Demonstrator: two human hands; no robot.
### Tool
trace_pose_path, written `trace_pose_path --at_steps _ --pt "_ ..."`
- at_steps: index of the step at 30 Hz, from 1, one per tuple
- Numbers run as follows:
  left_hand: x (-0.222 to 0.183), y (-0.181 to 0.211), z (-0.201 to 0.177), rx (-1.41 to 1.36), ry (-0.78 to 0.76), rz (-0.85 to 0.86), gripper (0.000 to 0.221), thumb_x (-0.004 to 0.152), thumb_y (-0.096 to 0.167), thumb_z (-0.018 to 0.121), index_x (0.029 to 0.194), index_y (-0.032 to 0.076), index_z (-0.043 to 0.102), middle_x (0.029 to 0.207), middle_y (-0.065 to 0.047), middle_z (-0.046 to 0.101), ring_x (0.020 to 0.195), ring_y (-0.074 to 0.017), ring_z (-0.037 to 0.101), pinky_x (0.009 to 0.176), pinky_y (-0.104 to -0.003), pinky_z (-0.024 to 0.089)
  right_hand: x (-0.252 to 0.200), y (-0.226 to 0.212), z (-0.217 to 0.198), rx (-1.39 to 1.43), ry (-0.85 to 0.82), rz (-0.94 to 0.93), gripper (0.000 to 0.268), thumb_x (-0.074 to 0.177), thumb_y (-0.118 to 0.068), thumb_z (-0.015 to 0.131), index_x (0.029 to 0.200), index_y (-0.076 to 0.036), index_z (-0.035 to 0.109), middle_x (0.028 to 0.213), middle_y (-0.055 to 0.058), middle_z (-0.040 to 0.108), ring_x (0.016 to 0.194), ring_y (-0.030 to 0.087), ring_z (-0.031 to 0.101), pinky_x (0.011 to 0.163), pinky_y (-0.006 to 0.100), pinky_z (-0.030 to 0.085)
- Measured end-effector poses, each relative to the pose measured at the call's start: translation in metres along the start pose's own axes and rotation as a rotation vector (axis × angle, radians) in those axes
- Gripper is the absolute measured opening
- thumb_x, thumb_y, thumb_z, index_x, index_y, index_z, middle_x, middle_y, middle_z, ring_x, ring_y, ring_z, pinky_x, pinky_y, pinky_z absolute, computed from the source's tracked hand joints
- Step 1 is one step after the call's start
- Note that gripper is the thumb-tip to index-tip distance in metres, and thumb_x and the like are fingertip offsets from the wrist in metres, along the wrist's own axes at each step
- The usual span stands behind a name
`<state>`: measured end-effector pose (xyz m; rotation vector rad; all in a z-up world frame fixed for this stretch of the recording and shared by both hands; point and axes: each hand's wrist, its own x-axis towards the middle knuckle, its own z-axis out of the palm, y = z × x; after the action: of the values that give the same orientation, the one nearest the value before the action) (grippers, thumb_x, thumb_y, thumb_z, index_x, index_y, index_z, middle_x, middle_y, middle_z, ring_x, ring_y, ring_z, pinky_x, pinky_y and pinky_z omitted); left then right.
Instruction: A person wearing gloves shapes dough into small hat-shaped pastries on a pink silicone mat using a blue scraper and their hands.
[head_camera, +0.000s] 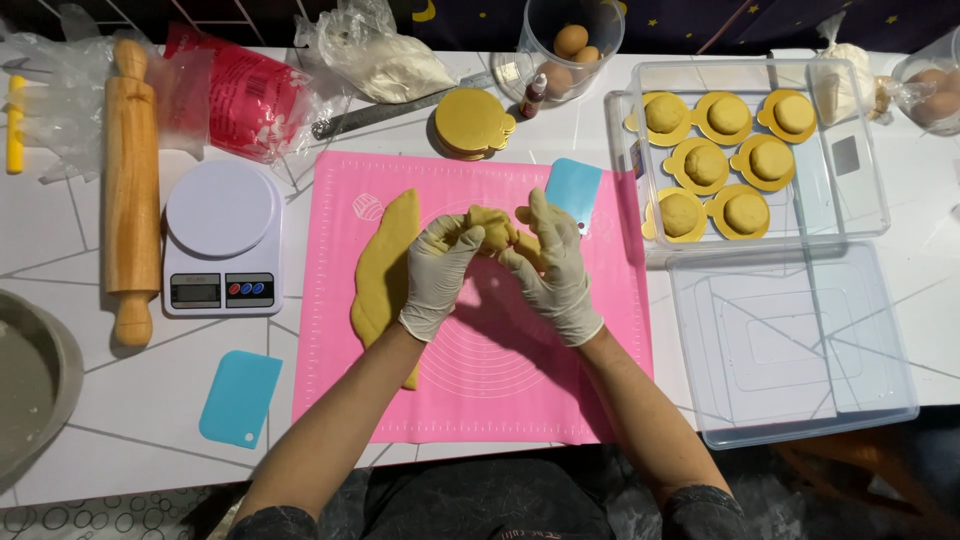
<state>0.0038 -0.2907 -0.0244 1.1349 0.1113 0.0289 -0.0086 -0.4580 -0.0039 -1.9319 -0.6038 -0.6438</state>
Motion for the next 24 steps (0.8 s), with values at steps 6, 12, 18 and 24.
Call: trace_pose_path --at_steps 6,12,18,24 --pt "0.001 -0.015 -0.004 0.006 0.017 -0.017 0.02 0.087 0.004 0.081 0.106 0.002 0.074 0.093 -0.017 0.076 0.081 -0.0183 0.073 0.076 -0.035 0.064 -0.005 0.012 0.032 -0.123 0.111 -0.19 0.065 0.081 -0.01 0.088 0.138 0.004 0.06 0.131 0.02 0.065 0.12 0.041 0.061 0.104 0.051 0.051" --pt "-0.017 0.029 0.019 0.066 -0.131 -0.024 0.016 0.09 0.005 0.076 0.107 0.006 0.076 0.097 -0.012 0.076 0.092 -0.0143 0.069 0.088 -0.034 0.059 -0.004 -0.011 0.012 0.398 0.064 0.361 0.055 0.095 -0.008 0.073 0.146 -0.004 0.052 0.128 0.015 0.062 0.109 0.025 0.061 0.096 0.042 0.055" --pt "-0.013 -0.002 0.003 0.08 -0.2 0.03 0.033 0.079 0.015 0.09 0.107 0.007 0.075 0.093 -0.011 0.075 0.092 -0.013 0.067 0.092 -0.037 0.058 0.002 -0.02 0.015 0.323 0.207 0.462 0.035 0.086 0.0 0.08 0.12 -0.003 0.074 0.103 0.012 0.068 0.084 0.017 0.062 0.073 0.03 0.054" --pt "-0.015 0.005 0.008 0.059 -0.144 -0.028 0.018 0.083 0.001 0.083 0.099 0.003 0.076 0.092 -0.011 0.075 0.088 -0.0136 0.07 0.084 -0.033 0.061 -0.011 -0.002 0.022 0.411 0.114 0.368 0.053 0.088 -0.006 0.08 0.138 -0.005 0.063 0.11 0.013 0.07 0.095 0.017 0.066 0.079 0.03 0.057"
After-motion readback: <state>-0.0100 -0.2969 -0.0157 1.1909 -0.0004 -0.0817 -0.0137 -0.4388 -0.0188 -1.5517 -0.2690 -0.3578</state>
